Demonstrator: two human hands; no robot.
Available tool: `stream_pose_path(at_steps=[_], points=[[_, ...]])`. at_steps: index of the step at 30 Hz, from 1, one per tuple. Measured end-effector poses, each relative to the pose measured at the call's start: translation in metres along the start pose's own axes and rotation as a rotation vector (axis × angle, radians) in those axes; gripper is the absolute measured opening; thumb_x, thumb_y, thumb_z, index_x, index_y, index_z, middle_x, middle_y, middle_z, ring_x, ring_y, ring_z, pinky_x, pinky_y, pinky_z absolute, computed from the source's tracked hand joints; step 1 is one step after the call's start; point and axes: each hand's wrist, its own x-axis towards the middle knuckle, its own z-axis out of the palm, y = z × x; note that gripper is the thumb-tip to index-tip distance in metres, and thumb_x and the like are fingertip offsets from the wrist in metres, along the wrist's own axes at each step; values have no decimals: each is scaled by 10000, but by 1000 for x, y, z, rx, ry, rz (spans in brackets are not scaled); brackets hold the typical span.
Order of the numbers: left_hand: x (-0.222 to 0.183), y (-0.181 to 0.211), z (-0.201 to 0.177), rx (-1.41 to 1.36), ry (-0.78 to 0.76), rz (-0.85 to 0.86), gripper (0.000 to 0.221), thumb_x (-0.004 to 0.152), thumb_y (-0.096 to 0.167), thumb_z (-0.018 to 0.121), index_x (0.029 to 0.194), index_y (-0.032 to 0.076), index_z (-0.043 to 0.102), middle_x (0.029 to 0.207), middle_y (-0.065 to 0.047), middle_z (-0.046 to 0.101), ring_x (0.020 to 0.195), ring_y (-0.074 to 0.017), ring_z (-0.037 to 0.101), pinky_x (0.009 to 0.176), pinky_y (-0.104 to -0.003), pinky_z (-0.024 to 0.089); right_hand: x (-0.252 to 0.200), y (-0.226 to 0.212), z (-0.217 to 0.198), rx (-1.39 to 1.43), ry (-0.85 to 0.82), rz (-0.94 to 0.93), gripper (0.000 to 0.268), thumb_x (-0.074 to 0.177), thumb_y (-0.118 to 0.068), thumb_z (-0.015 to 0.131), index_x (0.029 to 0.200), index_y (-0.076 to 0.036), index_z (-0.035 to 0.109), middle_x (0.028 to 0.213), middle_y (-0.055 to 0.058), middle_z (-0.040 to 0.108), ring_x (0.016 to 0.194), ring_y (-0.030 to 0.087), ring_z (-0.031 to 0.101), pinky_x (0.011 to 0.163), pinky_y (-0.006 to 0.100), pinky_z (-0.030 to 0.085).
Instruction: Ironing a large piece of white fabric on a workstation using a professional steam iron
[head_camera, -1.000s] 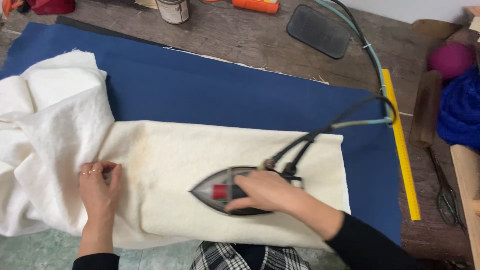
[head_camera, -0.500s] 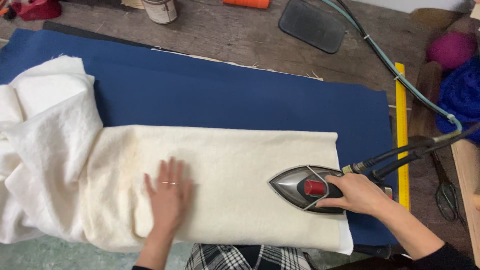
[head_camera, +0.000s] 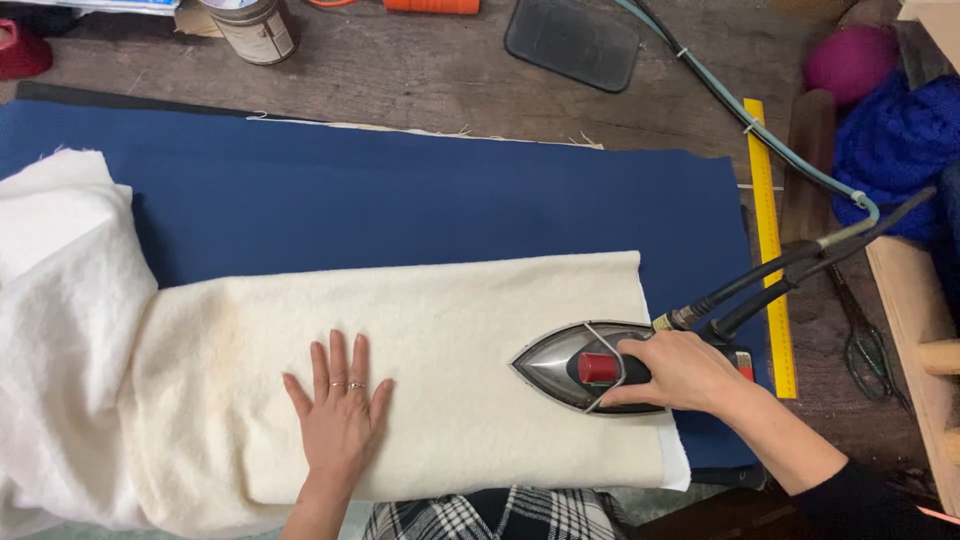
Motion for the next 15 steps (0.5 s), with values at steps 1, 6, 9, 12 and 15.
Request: stream_pose_path(at_steps=[1, 6, 9, 12, 15], points=[[0, 0, 0, 1, 0, 0, 712, 930, 563, 244, 1549, 277, 37, 1630, -5, 14, 1498, -244, 14, 1142, -610, 28, 1, 1, 0, 0, 1, -1, 695, 694, -820, 638, 979, -187, 608, 482, -2, 529, 492, 209, 521, 526, 347, 380], [0, -1, 2, 4, -1, -4, 712, 928, 567, 243, 1550, 278, 53, 1629, -11, 31, 1497, -254, 30, 1142, -610, 30, 2, -4, -11, 84, -87, 17, 661, 692, -791, 654, 1007, -210, 650, 495, -6, 519, 529, 200, 508, 586, 314, 383], [-1, -1, 4, 14, 4, -6, 712, 926, 573, 247, 1550, 271, 86, 1631, -17, 56, 1499, -256, 49, 1142, -610, 45, 2, -5, -7, 32, -37, 29, 634, 694, -807, 654, 921, -215, 634, 738, 78, 703, 795, 346, 646, 683, 402, 468], [0, -2, 4, -13, -34, -25, 702, 929, 576, 234, 1546, 284, 71, 1629, 5, 29, 1494, -249, 30, 1140, -601, 15, 0, -4, -4, -4, 10, 4, 627, 715, -822, 627, 855, -212, 606, 481, -35, 526, 460, 186, 513, 493, 338, 391], [-1, -2, 6, -4, -5, -27, 704, 923, 577, 266, 1545, 286, 107, 1632, 12, 53, 1497, -244, 58, 1146, -607, 42, 2, 2, 6, -65, 58, -14, 642, 729, -846, 598, 840, -214, 566, 480, -23, 510, 452, 186, 491, 456, 349, 361]])
